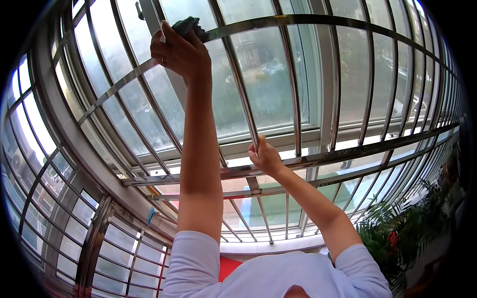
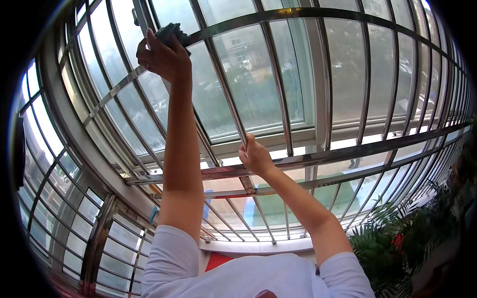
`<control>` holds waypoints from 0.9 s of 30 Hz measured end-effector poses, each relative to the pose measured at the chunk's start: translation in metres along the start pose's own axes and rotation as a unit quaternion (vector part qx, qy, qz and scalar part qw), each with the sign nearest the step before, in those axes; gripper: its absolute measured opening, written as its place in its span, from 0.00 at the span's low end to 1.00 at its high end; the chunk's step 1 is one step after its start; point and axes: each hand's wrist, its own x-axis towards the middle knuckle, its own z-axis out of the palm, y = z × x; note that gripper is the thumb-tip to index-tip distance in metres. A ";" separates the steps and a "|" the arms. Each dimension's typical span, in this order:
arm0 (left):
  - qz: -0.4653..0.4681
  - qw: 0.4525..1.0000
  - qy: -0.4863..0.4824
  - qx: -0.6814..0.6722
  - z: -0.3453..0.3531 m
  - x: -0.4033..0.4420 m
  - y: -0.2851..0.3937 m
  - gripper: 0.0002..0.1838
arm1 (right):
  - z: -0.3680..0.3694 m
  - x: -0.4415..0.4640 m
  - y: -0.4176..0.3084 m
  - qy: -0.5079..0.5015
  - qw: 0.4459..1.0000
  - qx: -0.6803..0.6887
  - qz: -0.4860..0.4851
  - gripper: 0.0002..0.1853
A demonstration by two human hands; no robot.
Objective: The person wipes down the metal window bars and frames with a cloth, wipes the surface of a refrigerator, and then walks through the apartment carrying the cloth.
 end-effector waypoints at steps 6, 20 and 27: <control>0.072 0.992 -0.101 -0.032 0.024 -0.026 0.056 0.23 | -0.034 0.007 -0.029 -0.038 0.986 -0.164 -0.010 0.25; 0.229 0.956 -0.184 -0.009 0.019 -0.030 0.092 0.32 | -0.269 0.184 -0.084 0.379 0.826 -0.254 -0.331 0.19; 0.222 0.959 -0.144 -0.105 0.039 -0.046 0.139 0.28 | -0.323 0.202 -0.040 0.410 0.725 -0.454 -0.316 0.16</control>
